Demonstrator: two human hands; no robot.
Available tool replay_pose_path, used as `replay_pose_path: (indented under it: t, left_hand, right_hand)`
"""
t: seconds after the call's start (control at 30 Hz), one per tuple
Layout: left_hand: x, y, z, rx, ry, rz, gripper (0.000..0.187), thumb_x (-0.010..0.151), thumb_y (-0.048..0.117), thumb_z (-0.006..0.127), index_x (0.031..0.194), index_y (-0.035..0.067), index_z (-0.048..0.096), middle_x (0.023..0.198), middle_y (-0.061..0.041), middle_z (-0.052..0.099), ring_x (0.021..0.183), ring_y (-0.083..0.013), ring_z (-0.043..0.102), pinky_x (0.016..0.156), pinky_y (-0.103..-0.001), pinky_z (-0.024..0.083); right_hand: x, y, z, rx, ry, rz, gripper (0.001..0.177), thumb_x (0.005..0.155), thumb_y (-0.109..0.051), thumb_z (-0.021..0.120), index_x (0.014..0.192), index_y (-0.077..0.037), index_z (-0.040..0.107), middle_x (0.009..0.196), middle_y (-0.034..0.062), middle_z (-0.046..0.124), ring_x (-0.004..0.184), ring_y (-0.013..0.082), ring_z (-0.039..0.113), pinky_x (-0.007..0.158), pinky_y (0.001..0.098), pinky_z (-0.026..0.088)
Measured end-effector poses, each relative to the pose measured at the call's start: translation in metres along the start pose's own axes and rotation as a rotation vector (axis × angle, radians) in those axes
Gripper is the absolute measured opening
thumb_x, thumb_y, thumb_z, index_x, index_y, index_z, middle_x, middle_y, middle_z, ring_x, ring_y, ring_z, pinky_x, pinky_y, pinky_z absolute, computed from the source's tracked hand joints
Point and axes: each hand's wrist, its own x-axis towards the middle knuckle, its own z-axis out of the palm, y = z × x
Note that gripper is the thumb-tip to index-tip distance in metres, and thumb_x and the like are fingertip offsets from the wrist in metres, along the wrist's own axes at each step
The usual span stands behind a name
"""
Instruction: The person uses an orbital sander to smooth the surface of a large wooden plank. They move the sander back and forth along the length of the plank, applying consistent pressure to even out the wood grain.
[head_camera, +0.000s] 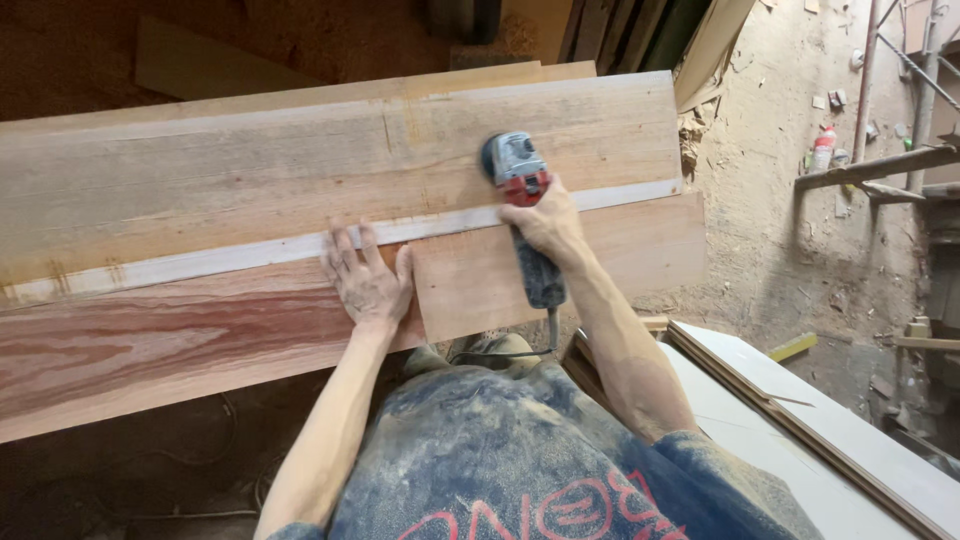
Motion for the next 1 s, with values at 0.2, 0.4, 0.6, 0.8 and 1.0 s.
replay_pose_path:
  t: [0.2,0.4,0.6,0.8,1.0]
  left_hand:
    - [-0.001,-0.006,0.015,0.069,-0.121,-0.035,0.090,0.099,0.057,0.061,0.168,0.016,0.020,0.174,-0.023,0.004,0.160,-0.0448,0.002,0.128,-0.063,0.009]
    - [0.002,-0.003,0.016,0.075,-0.121,-0.042,0.091,0.098,0.054,0.062,0.167,0.013,0.020,0.172,-0.025,0.006,0.159,-0.0471,0.003,0.127,-0.064,0.008]
    - [0.001,-0.007,0.016,0.095,-0.156,-0.023,0.092,0.096,0.053,0.063,0.167,0.012,0.020,0.171,-0.029,0.008,0.159,-0.0493,0.004,0.127,-0.065,0.008]
    - [0.014,-0.009,0.011,0.059,-0.209,0.016,0.094,0.096,0.061,0.060,0.168,0.016,0.019,0.172,-0.027,0.002,0.158,-0.0484,-0.002,0.125,-0.066,0.005]
    - [0.041,0.008,0.021,0.015,-0.265,-0.042,0.096,0.094,0.064,0.059,0.168,0.018,0.020,0.172,-0.026,-0.004,0.158,-0.0493,-0.005,0.126,-0.065,0.001]
  right_hand:
    - [0.027,0.033,-0.075,0.200,0.117,0.117,0.055,0.064,-0.018,0.083,0.114,-0.003,0.064,0.096,0.0084,0.072,0.079,0.0165,0.068,0.071,0.0319,0.059]
    - [0.038,0.022,-0.065,0.191,0.129,0.080,0.056,0.065,-0.019,0.084,0.114,-0.002,0.063,0.096,0.0082,0.071,0.079,0.0172,0.068,0.070,0.0330,0.058]
    - [0.031,-0.048,0.032,-0.137,-0.098,-0.062,0.084,0.061,-0.036,0.087,0.128,0.001,0.053,0.115,0.0209,0.070,0.109,0.0325,0.068,0.096,0.0378,0.053]
    - [0.042,-0.063,0.035,-0.147,-0.122,-0.087,0.080,0.063,-0.035,0.086,0.129,-0.002,0.056,0.114,0.0212,0.071,0.109,0.0337,0.068,0.096,0.0397,0.052]
    - [0.091,-0.007,-0.070,0.032,-0.005,0.007,0.053,0.064,-0.023,0.084,0.110,-0.003,0.069,0.096,0.0105,0.074,0.084,0.0204,0.071,0.078,0.0337,0.059]
